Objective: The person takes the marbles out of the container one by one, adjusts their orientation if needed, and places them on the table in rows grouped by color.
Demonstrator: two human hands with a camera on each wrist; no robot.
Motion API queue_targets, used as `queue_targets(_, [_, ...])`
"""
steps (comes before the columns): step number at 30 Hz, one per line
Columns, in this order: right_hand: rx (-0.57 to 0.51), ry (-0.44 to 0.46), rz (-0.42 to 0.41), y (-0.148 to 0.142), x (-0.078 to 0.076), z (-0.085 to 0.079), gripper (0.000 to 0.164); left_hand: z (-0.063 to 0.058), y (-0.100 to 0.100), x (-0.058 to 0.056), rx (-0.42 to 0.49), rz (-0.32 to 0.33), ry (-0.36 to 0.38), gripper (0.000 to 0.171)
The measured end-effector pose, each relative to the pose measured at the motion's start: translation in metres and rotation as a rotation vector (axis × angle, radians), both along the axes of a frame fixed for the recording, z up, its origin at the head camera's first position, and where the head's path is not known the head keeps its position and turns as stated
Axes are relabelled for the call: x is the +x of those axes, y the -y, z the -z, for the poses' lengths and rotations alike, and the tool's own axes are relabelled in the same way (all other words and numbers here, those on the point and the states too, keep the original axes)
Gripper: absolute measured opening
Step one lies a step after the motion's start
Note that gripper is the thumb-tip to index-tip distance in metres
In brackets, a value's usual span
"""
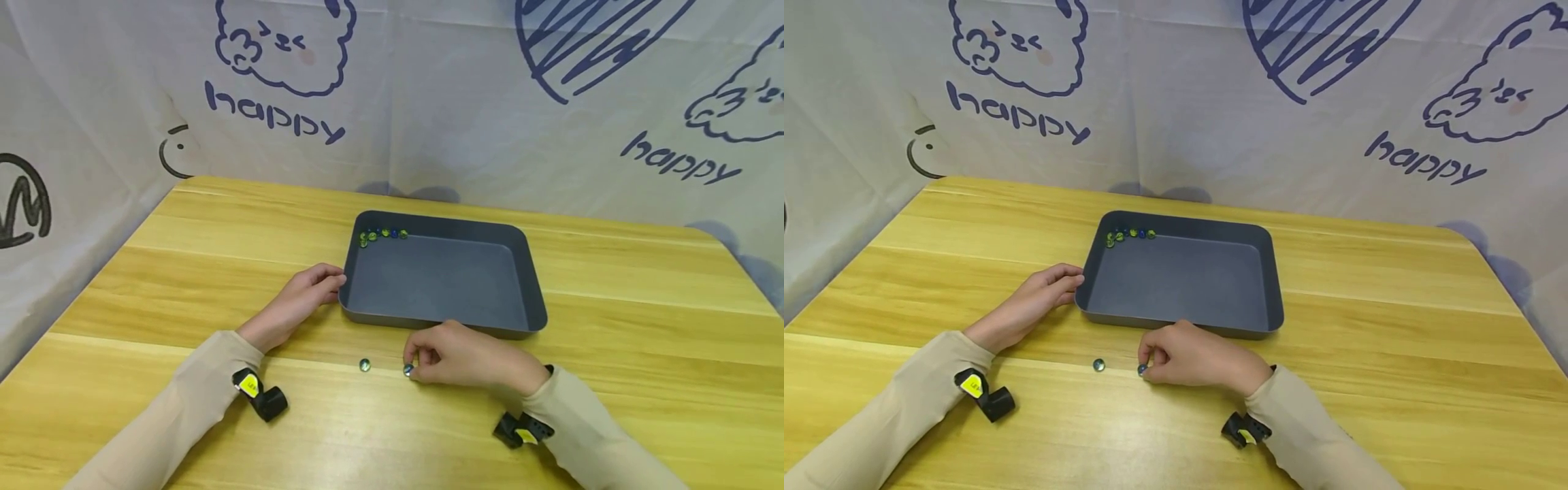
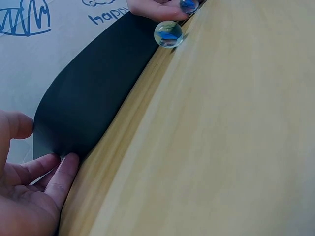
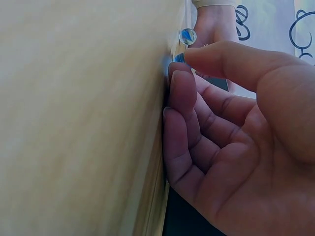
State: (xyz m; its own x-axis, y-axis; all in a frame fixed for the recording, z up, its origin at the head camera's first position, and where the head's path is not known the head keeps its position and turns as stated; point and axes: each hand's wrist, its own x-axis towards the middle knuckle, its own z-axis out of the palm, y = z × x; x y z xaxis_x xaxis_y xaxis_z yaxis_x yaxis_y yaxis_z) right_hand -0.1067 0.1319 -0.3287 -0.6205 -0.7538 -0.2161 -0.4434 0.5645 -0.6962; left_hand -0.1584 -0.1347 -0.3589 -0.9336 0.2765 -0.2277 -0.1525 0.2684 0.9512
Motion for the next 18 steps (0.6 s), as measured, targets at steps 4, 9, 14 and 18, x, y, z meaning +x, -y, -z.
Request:
queue_targets(4, [0.006,-0.002,0.002,0.0007,-0.0007,0.0004,0.003,0.0003,0.0009,-0.0001,0.000,0.004,-0.001,0.046])
queue_targets(9, [0.009,-0.007,0.005,0.0008,-0.0007,0.0007,0.003,0.0004,0.0012,-0.0003,-0.002,0.011,-0.004,0.047])
queue_targets(14, [0.000,-0.009,0.003,0.0007,-0.0001,0.0005,0.004,0.0003,0.0012,0.0000,-0.002,0.008,-0.002,0.046])
queue_targets(18, [-0.006,-0.014,0.001,0.0007,0.0004,0.0000,0.005,0.0001,0.0010,-0.0004,-0.005,0.011,0.000,0.047])
